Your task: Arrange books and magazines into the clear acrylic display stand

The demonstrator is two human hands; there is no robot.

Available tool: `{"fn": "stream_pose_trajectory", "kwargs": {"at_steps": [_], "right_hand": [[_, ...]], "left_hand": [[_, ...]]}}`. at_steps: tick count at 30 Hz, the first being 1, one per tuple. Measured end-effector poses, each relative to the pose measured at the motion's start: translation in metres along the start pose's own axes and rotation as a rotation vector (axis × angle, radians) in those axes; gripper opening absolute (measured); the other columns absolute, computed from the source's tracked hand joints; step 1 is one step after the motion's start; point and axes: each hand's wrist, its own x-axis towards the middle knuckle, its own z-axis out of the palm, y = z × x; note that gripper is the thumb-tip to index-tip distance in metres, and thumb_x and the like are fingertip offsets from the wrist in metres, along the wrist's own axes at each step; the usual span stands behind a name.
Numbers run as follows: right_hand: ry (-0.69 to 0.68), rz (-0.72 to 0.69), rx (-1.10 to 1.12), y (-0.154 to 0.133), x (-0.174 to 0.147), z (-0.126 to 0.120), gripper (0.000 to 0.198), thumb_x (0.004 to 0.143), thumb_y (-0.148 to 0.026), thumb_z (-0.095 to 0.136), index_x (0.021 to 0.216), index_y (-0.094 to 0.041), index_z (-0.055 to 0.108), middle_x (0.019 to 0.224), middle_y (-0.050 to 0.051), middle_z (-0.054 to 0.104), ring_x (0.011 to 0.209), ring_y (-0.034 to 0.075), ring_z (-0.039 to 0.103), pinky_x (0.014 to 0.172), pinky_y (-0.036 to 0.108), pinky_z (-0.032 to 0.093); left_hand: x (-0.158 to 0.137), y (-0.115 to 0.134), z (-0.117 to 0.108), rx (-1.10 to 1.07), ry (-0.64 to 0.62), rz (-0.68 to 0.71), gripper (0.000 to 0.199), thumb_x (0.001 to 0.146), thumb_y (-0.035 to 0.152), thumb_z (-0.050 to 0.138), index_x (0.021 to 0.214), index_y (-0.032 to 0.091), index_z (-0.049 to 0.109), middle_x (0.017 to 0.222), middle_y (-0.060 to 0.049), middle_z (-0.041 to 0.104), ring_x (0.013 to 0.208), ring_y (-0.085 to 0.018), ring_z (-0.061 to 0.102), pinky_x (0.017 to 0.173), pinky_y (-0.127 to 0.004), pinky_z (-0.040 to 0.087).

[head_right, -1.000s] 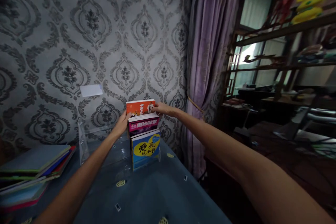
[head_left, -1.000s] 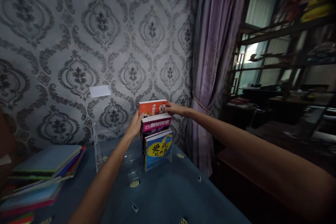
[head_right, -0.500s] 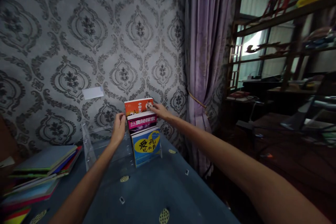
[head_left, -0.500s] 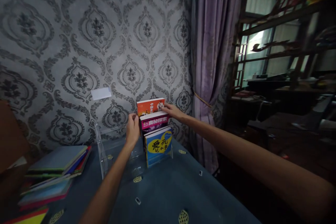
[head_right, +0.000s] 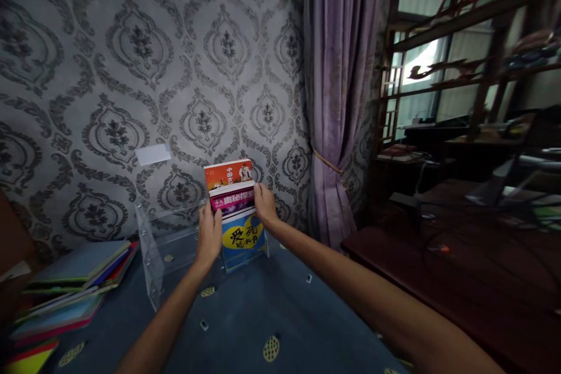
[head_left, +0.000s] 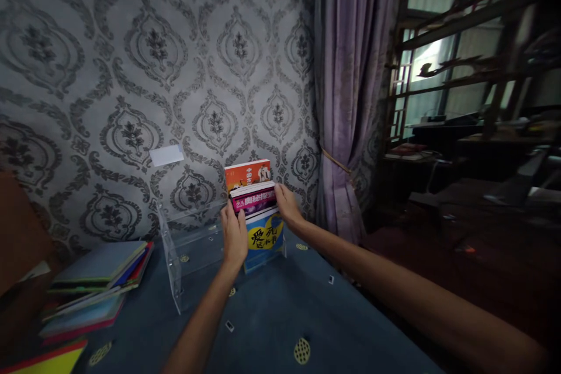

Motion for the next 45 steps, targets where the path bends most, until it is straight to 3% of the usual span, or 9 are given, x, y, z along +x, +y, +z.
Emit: {"fn": "stream_pose_trajectory", "kwargs": {"at_steps": [7,17,20,23,26,29,31,45], "right_hand": [[0.003,-0.012,0.032,-0.003,0.001,0.001,0.04,0.096,-0.044,0.025,0.102,-0.022,0.058,0.108,0.009,0.067,0.102,0.025,0.06,0.092,0.035,0.045],[-0.02,-0.007,-0.003,-0.002,0.015,-0.009,0.043,0.094,-0.046,0.026,0.088,-0.02,0.06,0.087,0.007,0.067,0.09,0.025,0.061,0.08,0.033,0.048],[-0.021,-0.008,-0.024,-0.004,0.02,-0.012,0.042,0.094,-0.043,0.029,0.09,-0.019,0.063,0.087,0.007,0.068,0.089,0.026,0.06,0.08,0.034,0.048],[-0.004,-0.032,-0.045,-0.009,0.021,-0.016,0.035,0.093,-0.038,0.036,0.1,-0.018,0.064,0.099,0.009,0.067,0.096,0.025,0.059,0.088,0.036,0.047],[0.053,-0.232,-0.12,-0.018,0.019,-0.019,0.03,0.093,-0.032,0.043,0.113,-0.019,0.061,0.112,0.01,0.062,0.105,0.025,0.056,0.096,0.038,0.043],[0.002,-0.53,-0.303,-0.029,0.016,-0.016,0.026,0.097,-0.028,0.042,0.104,-0.021,0.065,0.106,0.01,0.062,0.102,0.025,0.055,0.094,0.04,0.043],[-0.076,-0.621,-0.428,-0.035,0.014,-0.013,0.027,0.099,-0.028,0.041,0.098,-0.02,0.067,0.104,0.011,0.063,0.099,0.026,0.054,0.092,0.04,0.042],[-0.197,-0.722,-0.753,-0.063,0.024,0.003,0.043,0.103,-0.036,0.035,0.094,-0.018,0.073,0.09,0.011,0.061,0.09,0.025,0.048,0.087,0.038,0.035]], "left_hand": [[0.005,-0.006,-0.009,0.018,-0.04,0.061,0.047,0.096,0.033,0.038,0.14,0.02,0.048,0.133,-0.016,0.053,0.13,-0.028,0.047,0.113,-0.044,0.035],[0.015,-0.023,-0.018,0.015,-0.11,0.11,0.046,0.092,0.027,0.042,0.136,0.016,0.047,0.138,-0.017,0.055,0.13,-0.029,0.051,0.112,-0.049,0.037],[0.025,-0.023,-0.027,-0.028,-0.142,0.098,0.042,0.092,0.027,0.041,0.131,0.016,0.051,0.128,-0.016,0.063,0.118,-0.027,0.06,0.103,-0.047,0.047],[0.042,-0.018,-0.037,-0.083,-0.182,0.033,0.039,0.091,0.028,0.042,0.126,0.016,0.056,0.117,-0.014,0.068,0.102,-0.026,0.067,0.078,-0.039,0.059],[0.061,-0.012,-0.046,-0.148,-0.233,-0.003,0.035,0.088,0.026,0.045,0.117,0.016,0.063,0.109,-0.012,0.071,0.089,-0.023,0.07,0.056,-0.028,0.057],[0.075,-0.008,-0.051,-0.166,-0.268,-0.026,0.031,0.084,0.023,0.049,0.108,0.014,0.067,0.102,-0.01,0.073,0.079,-0.021,0.07,0.047,-0.023,0.054],[0.081,-0.007,-0.052,-0.14,-0.285,-0.038,0.029,0.082,0.021,0.052,0.104,0.014,0.069,0.099,-0.01,0.074,0.075,-0.019,0.07,0.045,-0.021,0.052],[0.09,-0.005,-0.053,0.006,-0.402,-0.003,0.024,0.083,0.02,0.052,0.094,0.014,0.072,0.081,-0.004,0.072,0.067,-0.016,0.069,0.042,-0.018,0.047]]}}
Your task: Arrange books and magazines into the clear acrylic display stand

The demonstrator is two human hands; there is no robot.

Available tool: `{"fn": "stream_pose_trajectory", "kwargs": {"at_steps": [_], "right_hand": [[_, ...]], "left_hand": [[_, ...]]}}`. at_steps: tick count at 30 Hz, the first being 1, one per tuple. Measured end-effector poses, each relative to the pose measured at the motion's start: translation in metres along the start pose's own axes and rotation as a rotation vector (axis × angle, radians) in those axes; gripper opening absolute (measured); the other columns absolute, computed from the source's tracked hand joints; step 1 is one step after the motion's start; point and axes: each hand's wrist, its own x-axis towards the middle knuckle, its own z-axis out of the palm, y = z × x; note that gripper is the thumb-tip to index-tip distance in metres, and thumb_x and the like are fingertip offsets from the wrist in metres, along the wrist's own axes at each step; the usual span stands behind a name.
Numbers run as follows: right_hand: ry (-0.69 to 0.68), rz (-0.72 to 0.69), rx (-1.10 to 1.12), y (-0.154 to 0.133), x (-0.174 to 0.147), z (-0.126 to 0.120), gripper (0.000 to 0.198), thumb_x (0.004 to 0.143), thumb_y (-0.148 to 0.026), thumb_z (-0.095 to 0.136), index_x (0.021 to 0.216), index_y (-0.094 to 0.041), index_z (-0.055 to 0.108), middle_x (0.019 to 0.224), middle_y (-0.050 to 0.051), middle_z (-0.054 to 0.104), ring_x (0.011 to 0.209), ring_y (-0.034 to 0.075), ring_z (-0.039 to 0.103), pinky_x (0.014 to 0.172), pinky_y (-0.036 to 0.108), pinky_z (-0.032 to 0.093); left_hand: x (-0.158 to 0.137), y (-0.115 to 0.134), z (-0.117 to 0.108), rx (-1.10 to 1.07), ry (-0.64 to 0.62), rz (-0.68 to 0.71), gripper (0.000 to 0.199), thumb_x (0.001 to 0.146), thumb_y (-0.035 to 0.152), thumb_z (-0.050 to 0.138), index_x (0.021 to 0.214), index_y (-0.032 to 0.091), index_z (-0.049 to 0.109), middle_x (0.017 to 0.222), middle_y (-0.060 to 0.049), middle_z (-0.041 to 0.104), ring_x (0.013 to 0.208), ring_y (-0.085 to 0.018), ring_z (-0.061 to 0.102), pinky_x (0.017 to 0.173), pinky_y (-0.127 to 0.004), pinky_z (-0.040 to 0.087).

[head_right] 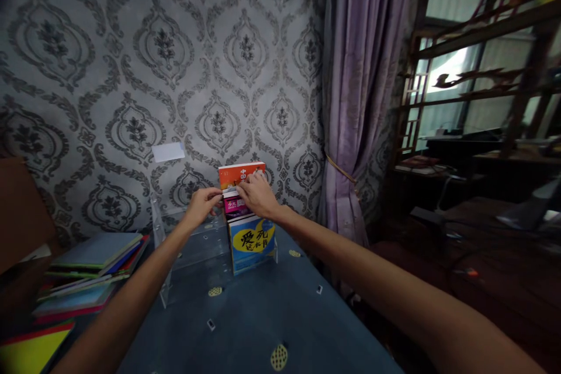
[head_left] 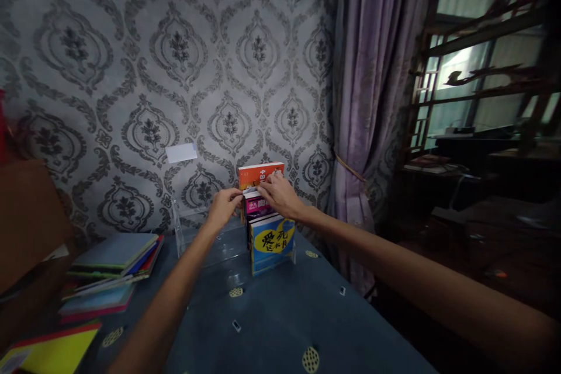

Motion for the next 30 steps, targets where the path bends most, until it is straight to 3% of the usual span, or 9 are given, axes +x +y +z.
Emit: {"fn": "stream_pose_trajectory", "kwargs": {"at_steps": [6,11,14,18,22,25,28,30], "right_hand": [[-0.043,0.003,0.017,-0.004,0.002,0.004,0.045,0.104,-0.037,0.034,0.096,-0.018,0.073,0.092,0.01,0.063,0.089,0.024,0.05,0.085,0.037,0.035],[-0.064,0.038,0.033,0.011,-0.004,0.01,0.044,0.103,-0.038,0.033,0.092,-0.02,0.071,0.094,0.01,0.065,0.094,0.024,0.051,0.087,0.038,0.038],[-0.069,0.073,0.059,0.021,-0.007,0.012,0.044,0.103,-0.036,0.031,0.088,-0.02,0.069,0.094,0.01,0.065,0.094,0.025,0.053,0.087,0.038,0.04],[-0.015,0.144,0.158,0.029,-0.008,0.011,0.036,0.1,-0.034,0.035,0.088,-0.019,0.065,0.093,0.01,0.063,0.091,0.024,0.057,0.087,0.038,0.044],[0.179,0.402,0.311,0.038,-0.002,0.008,0.026,0.093,-0.038,0.046,0.101,-0.018,0.061,0.104,0.012,0.061,0.087,0.023,0.06,0.083,0.038,0.049],[0.302,0.526,0.409,0.049,0.005,0.01,0.04,0.086,-0.042,0.055,0.116,-0.015,0.055,0.113,0.015,0.062,0.087,0.024,0.062,0.085,0.042,0.05],[0.305,0.595,0.606,0.06,0.012,0.016,0.058,0.08,-0.043,0.062,0.128,-0.015,0.047,0.108,0.013,0.066,0.08,0.024,0.064,0.081,0.042,0.052],[0.289,0.617,0.745,0.064,0.013,0.021,0.057,0.078,-0.043,0.063,0.126,-0.017,0.048,0.098,0.009,0.068,0.077,0.023,0.064,0.077,0.04,0.053]], "left_hand": [[0.0,0.001,0.005,0.092,0.014,-0.002,0.014,0.077,0.013,0.055,0.067,0.015,0.066,0.057,0.004,0.056,0.053,-0.01,0.054,0.043,-0.015,0.039],[-0.008,0.007,0.001,0.054,0.187,0.03,0.016,0.09,0.024,0.046,0.083,0.018,0.059,0.068,0.003,0.052,0.055,-0.011,0.053,0.044,-0.017,0.042],[-0.01,0.016,-0.022,0.002,0.422,0.051,0.014,0.093,0.025,0.042,0.088,0.019,0.054,0.071,0.003,0.049,0.054,-0.011,0.054,0.042,-0.017,0.042],[-0.009,0.036,-0.069,0.096,0.669,0.079,0.01,0.094,0.023,0.043,0.089,0.02,0.052,0.068,0.003,0.047,0.051,-0.011,0.053,0.04,-0.017,0.041],[-0.01,0.052,-0.105,0.237,0.837,0.133,0.014,0.096,0.027,0.042,0.096,0.02,0.054,0.069,0.003,0.049,0.053,-0.011,0.054,0.041,-0.016,0.041],[-0.01,0.052,-0.111,0.248,0.863,0.143,0.016,0.098,0.029,0.042,0.098,0.019,0.054,0.071,0.002,0.05,0.054,-0.011,0.055,0.041,-0.016,0.041],[-0.008,0.044,-0.102,0.198,0.809,0.148,0.018,0.099,0.033,0.043,0.097,0.019,0.054,0.068,0.003,0.047,0.052,-0.011,0.053,0.042,-0.017,0.041],[-0.005,0.038,-0.091,0.148,0.758,0.153,0.016,0.099,0.032,0.044,0.094,0.019,0.053,0.067,0.003,0.045,0.051,-0.01,0.052,0.044,-0.017,0.043]]}}
